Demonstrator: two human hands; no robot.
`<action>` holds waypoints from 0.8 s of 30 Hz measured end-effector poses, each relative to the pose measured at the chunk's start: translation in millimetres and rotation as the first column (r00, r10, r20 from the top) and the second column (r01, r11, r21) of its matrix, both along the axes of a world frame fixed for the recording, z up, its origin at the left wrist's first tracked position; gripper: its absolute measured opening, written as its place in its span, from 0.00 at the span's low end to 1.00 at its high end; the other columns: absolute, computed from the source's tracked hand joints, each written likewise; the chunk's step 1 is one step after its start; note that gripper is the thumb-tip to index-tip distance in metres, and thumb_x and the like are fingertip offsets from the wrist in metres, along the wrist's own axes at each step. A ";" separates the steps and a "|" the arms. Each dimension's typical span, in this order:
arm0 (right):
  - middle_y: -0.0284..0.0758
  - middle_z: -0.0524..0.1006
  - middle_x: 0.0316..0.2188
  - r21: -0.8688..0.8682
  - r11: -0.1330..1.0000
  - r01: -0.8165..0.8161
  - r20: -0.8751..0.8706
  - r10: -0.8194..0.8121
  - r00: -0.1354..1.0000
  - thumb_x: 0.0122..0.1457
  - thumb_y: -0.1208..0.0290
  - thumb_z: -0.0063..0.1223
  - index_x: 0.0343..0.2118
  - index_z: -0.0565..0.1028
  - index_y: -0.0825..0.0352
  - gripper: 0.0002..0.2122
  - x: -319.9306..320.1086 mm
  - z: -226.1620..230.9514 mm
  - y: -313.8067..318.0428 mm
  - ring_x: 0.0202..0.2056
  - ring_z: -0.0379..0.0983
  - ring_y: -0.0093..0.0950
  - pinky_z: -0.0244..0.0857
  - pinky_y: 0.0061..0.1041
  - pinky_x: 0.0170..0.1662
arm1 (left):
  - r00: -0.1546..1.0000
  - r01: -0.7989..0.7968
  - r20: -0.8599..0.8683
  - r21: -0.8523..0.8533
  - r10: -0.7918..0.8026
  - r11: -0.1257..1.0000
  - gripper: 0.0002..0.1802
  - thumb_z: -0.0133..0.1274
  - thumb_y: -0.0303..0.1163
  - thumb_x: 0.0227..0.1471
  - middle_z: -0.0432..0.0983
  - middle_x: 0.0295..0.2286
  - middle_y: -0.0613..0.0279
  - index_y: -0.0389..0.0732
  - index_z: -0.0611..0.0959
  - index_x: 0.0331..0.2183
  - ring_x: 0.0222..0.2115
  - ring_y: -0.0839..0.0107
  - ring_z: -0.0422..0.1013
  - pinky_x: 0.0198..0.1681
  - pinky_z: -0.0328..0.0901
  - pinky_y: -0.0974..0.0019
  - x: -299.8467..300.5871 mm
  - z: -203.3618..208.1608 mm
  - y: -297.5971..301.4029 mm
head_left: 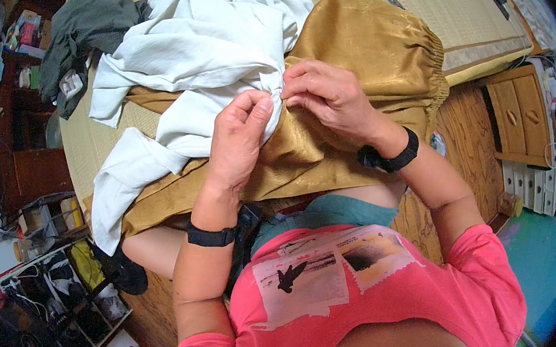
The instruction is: The person folds a white pair of pants and a gold garment by hand on a bed.
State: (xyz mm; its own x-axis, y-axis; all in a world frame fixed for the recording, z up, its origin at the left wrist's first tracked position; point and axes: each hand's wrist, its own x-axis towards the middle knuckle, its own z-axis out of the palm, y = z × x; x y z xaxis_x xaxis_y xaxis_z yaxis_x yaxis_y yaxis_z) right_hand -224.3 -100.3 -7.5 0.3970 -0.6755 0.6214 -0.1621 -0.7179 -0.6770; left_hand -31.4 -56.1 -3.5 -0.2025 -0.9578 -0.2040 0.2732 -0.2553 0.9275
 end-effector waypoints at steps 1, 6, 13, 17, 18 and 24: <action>0.39 0.78 0.34 -0.009 1.000 -0.007 -0.005 0.007 1.000 0.50 0.82 0.63 0.33 0.78 0.69 0.07 0.4 -1.3 -1.6 0.36 0.77 0.35 0.72 0.28 0.38 | 1.000 0.018 -0.007 0.023 -0.018 1.000 0.07 0.51 0.32 0.64 0.68 0.26 0.79 0.40 0.79 0.36 0.24 0.89 0.58 0.25 0.53 0.82 0.6 1.1 -0.2; 0.39 0.77 0.32 -0.040 0.999 -0.032 -0.017 0.031 0.999 0.51 0.81 0.63 0.33 0.78 0.69 0.07 2.4 -6.0 -8.1 0.36 0.76 0.37 0.71 0.29 0.37 | 0.993 0.114 -0.044 0.057 -0.111 0.992 0.08 0.50 0.33 0.65 0.67 0.24 0.79 0.42 0.78 0.33 0.22 0.88 0.57 0.24 0.52 0.80 6.0 2.1 -1.5; 0.39 0.77 0.32 -0.075 0.979 -0.189 -0.041 0.186 0.982 0.50 0.83 0.62 0.35 0.77 0.69 0.09 0.2 4.3 -20.5 0.34 0.76 0.37 0.71 0.30 0.36 | 0.978 0.194 0.086 -0.043 -0.190 0.980 0.09 0.50 0.38 0.65 0.65 0.23 0.80 0.45 0.76 0.34 0.21 0.89 0.57 0.22 0.53 0.80 8.8 -0.7 -7.0; 0.39 0.76 0.32 -0.096 0.952 -0.290 -0.185 0.270 0.945 0.49 0.84 0.60 0.35 0.76 0.70 0.10 -4.8 13.4 -30.4 0.33 0.76 0.38 0.71 0.30 0.35 | 0.957 0.253 0.159 -0.044 -0.243 0.966 0.09 0.49 0.38 0.66 0.65 0.24 0.80 0.43 0.77 0.37 0.22 0.89 0.57 0.23 0.53 0.80 11.6 9.5 -14.3; 0.40 0.75 0.32 -0.123 0.945 -0.302 -0.228 0.270 0.936 0.49 0.84 0.60 0.36 0.75 0.70 0.10 -5.4 14.6 -32.7 0.33 0.76 0.38 0.71 0.30 0.35 | 0.949 0.274 0.174 -0.040 -0.263 0.961 0.10 0.49 0.38 0.66 0.65 0.24 0.79 0.42 0.77 0.38 0.22 0.89 0.56 0.23 0.53 0.80 14.4 8.7 -16.2; 0.39 0.73 0.32 -0.324 0.941 -0.098 -0.328 -0.014 0.945 0.51 0.83 0.58 0.38 0.73 0.68 0.11 -24.8 27.6 -43.0 0.33 0.74 0.39 0.70 0.32 0.34 | 0.876 -0.003 0.445 -0.380 0.186 0.925 0.06 0.54 0.29 0.60 0.70 0.25 0.73 0.37 0.79 0.33 0.27 0.82 0.64 0.31 0.61 0.74 20.6 17.4 -5.4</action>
